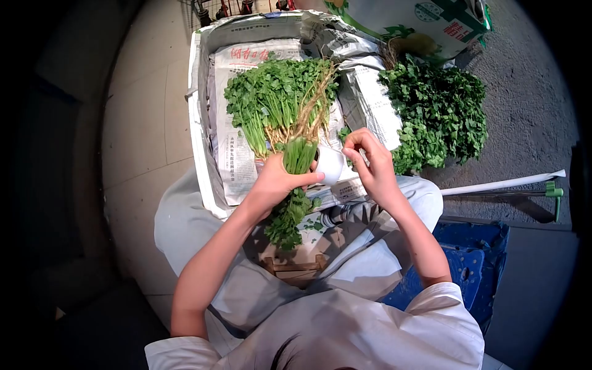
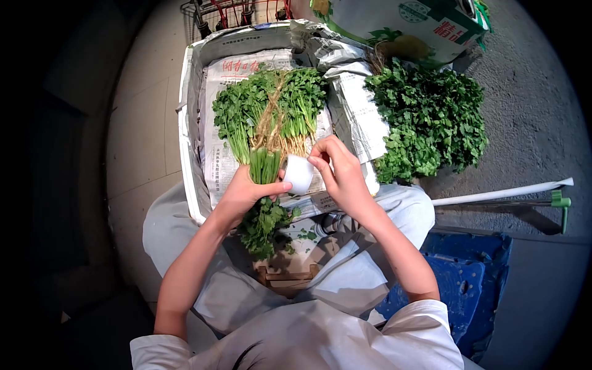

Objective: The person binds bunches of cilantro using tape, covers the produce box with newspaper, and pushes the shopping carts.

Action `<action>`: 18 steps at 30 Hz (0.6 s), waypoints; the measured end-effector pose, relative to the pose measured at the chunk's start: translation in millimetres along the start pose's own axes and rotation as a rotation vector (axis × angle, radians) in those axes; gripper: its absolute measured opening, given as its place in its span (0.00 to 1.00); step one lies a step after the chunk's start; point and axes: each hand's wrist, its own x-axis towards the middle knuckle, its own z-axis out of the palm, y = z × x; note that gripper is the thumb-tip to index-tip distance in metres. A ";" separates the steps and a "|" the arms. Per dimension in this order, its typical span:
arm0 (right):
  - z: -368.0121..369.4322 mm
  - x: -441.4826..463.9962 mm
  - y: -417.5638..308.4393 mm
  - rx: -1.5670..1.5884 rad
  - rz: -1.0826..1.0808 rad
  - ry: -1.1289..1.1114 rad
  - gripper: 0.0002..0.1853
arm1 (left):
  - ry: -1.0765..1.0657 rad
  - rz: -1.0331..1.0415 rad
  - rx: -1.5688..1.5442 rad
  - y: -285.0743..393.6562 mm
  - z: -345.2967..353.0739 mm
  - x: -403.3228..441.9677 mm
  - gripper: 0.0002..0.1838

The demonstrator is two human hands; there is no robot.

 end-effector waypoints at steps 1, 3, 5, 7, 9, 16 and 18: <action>-1.6 0.6 1.2 0.050 0.017 0.020 0.04 | -0.004 -0.011 0.001 0.1 0.0 -0.3 0.15; -2.3 0.9 -0.9 0.130 0.064 0.053 0.05 | -0.007 -0.021 0.001 0.6 0.3 -1.4 0.15; -2.2 0.8 -10.0 0.119 0.039 0.034 0.06 | -0.001 -0.004 -0.036 2.1 1.1 -2.8 0.13; 2.1 -0.3 -16.3 0.112 0.005 0.016 0.07 | -0.001 -0.001 -0.035 4.4 1.8 -4.5 0.13; 9.1 -1.1 -19.8 0.092 -0.001 0.023 0.08 | -0.004 0.001 -0.033 3.7 2.3 -4.3 0.13; 25.2 -2.5 -15.1 0.089 0.006 0.064 0.06 | 0.007 0.037 -0.008 0.4 -0.2 -4.9 0.11; 26.5 -2.7 -15.2 0.117 0.041 0.072 0.06 | 0.012 0.047 0.002 -0.5 -1.2 -4.3 0.11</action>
